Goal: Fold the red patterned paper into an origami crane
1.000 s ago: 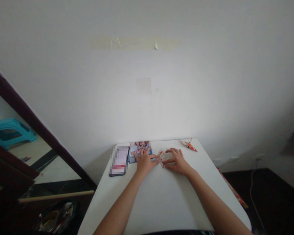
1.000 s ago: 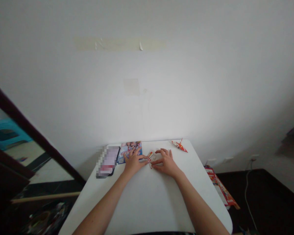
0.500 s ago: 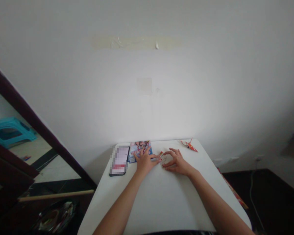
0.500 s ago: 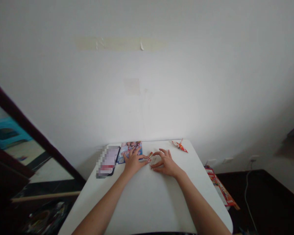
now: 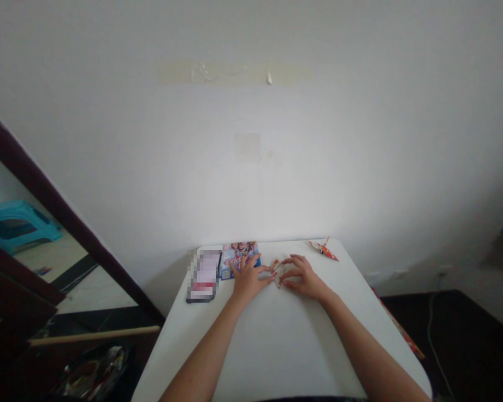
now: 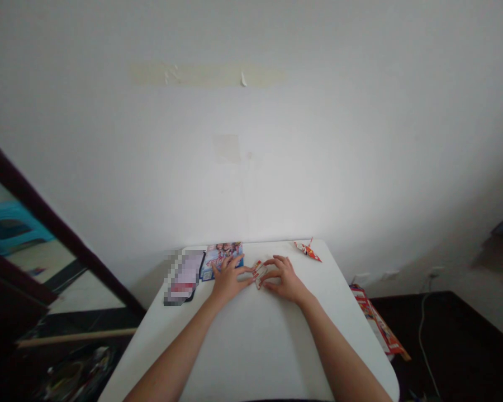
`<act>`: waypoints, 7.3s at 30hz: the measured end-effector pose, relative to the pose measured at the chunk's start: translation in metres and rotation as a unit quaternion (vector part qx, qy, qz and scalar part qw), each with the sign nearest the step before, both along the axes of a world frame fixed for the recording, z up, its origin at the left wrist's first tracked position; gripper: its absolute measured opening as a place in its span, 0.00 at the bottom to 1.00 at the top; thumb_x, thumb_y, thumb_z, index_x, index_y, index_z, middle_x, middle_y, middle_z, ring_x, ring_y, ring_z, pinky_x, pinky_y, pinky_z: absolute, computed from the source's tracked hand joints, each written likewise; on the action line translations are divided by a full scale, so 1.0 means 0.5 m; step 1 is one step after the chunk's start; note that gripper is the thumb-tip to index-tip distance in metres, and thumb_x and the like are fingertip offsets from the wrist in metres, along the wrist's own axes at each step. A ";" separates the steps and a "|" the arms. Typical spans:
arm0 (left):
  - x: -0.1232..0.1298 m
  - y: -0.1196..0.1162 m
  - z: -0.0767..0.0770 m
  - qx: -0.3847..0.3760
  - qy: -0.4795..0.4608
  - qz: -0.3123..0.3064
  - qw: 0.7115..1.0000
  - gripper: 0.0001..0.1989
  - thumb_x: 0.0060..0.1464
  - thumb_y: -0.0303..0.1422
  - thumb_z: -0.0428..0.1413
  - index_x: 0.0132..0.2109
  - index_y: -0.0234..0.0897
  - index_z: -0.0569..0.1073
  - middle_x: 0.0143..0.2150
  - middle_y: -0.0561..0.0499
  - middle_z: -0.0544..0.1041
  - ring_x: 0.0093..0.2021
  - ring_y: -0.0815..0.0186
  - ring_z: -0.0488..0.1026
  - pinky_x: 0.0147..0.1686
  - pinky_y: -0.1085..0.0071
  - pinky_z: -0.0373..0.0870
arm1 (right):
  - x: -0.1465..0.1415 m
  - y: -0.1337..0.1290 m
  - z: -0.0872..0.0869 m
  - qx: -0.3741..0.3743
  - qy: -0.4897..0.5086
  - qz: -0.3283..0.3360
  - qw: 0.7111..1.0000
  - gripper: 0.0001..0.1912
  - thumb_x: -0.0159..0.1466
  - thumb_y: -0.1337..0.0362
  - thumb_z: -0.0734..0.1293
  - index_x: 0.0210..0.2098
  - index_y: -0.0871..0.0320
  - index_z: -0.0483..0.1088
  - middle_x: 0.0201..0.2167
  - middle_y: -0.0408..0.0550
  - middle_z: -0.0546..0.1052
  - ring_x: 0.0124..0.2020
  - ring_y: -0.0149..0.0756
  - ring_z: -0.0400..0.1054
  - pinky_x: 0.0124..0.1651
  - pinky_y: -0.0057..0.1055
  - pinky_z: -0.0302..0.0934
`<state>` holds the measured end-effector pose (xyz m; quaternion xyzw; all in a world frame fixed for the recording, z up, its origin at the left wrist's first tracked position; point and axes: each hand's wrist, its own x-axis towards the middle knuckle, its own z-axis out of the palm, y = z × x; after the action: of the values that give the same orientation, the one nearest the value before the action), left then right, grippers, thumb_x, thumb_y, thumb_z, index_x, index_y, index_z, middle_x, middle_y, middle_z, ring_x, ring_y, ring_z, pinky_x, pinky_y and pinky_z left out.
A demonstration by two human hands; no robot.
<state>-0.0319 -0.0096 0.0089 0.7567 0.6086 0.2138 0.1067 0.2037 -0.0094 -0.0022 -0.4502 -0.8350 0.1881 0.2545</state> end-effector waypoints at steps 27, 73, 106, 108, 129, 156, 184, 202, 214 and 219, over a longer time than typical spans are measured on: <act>-0.002 0.003 0.002 0.000 -0.029 -0.033 0.999 0.10 0.60 0.46 0.58 0.42 0.56 0.83 0.65 0.56 0.71 0.69 0.48 0.56 0.67 0.29 0.32 | -0.015 0.029 -0.042 0.066 0.032 -0.096 0.993 0.11 0.66 0.55 0.68 0.40 0.49 0.82 0.49 0.51 0.77 0.57 0.46 0.65 0.61 0.44 0.62; 0.012 0.011 -0.009 0.012 -0.012 0.032 0.999 0.06 0.56 0.40 0.62 0.42 0.53 0.81 0.68 0.53 0.67 0.68 0.47 0.58 0.64 0.25 0.37 | -0.086 -0.011 -0.010 0.053 -0.042 -0.229 0.971 0.07 0.66 0.60 0.68 0.41 0.46 0.78 0.50 0.49 0.72 0.55 0.45 0.61 0.62 0.44 0.52; 0.017 0.017 0.009 -0.013 0.019 0.023 0.999 0.07 0.55 0.44 0.63 0.37 0.49 0.80 0.69 0.56 0.66 0.69 0.43 0.56 0.61 0.21 0.40 | -0.103 -0.001 -0.002 0.016 -0.020 -0.266 0.964 0.07 0.61 0.54 0.73 0.37 0.48 0.79 0.51 0.48 0.71 0.59 0.49 0.58 0.62 0.46 0.50; 0.019 0.017 0.008 -0.010 0.019 0.023 1.000 0.06 0.55 0.42 0.62 0.37 0.48 0.80 0.69 0.57 0.67 0.69 0.43 0.56 0.60 0.20 0.40 | -0.106 0.000 0.000 0.009 -0.014 -0.269 0.963 0.08 0.60 0.54 0.74 0.36 0.48 0.79 0.51 0.48 0.71 0.60 0.50 0.57 0.63 0.47 0.50; -0.015 0.011 0.011 -0.040 0.013 0.021 0.999 0.07 0.56 0.46 0.61 0.40 0.59 0.83 0.71 0.60 0.64 0.73 0.37 0.46 0.58 0.18 0.30 | -0.094 0.003 -0.012 0.000 -0.012 -0.251 0.968 0.08 0.65 0.60 0.67 0.40 0.46 0.80 0.53 0.47 0.71 0.59 0.46 0.58 0.64 0.45 0.49; -0.003 -0.013 -0.007 0.035 0.040 -0.003 0.999 0.17 0.54 0.49 0.62 0.50 0.58 0.78 0.69 0.54 0.67 0.71 0.42 0.52 0.65 0.26 0.28 | -0.060 -0.011 -0.020 0.079 -0.064 -0.167 0.981 0.13 0.65 0.56 0.69 0.49 0.44 0.77 0.57 0.50 0.69 0.66 0.49 0.53 0.67 0.51 0.49; -0.034 -0.001 -0.006 0.025 0.064 -0.061 0.996 0.17 0.51 0.51 0.63 0.49 0.62 0.79 0.71 0.58 0.62 0.72 0.38 0.49 0.62 0.23 0.28 | -0.043 -0.016 -0.003 0.029 -0.080 -0.118 0.989 0.33 0.55 0.46 0.73 0.58 0.47 0.70 0.60 0.53 0.69 0.64 0.50 0.58 0.70 0.59 0.41; -0.018 0.006 -0.003 0.039 -0.013 -0.046 0.998 0.04 0.51 0.40 0.67 0.33 0.47 0.82 0.66 0.53 0.70 0.69 0.44 0.55 0.63 0.23 0.31 | -0.044 0.002 -0.025 0.042 -0.045 -0.143 0.988 0.22 0.60 0.49 0.72 0.52 0.47 0.76 0.56 0.52 0.72 0.61 0.48 0.62 0.68 0.56 0.46; -0.015 0.007 -0.006 0.050 0.012 -0.026 0.998 0.16 0.57 0.37 0.62 0.52 0.57 0.79 0.70 0.51 0.64 0.71 0.45 0.54 0.65 0.25 0.37 | -0.044 0.000 -0.007 0.004 -0.065 -0.118 0.991 0.22 0.58 0.56 0.75 0.52 0.35 0.75 0.59 0.48 0.70 0.64 0.50 0.57 0.68 0.58 0.42; -0.014 0.007 -0.003 0.048 0.011 -0.018 0.999 0.08 0.57 0.36 0.62 0.43 0.51 0.82 0.69 0.50 0.65 0.71 0.45 0.54 0.65 0.26 0.37 | -0.046 -0.004 -0.007 -0.006 -0.059 -0.123 0.991 0.20 0.59 0.57 0.74 0.51 0.36 0.76 0.59 0.48 0.70 0.66 0.50 0.55 0.69 0.60 0.38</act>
<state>-0.0387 -0.0062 0.0071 0.7741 0.5849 0.2324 0.0681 0.1806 -0.0112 -0.0059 -0.5610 -0.7857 0.1339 0.2234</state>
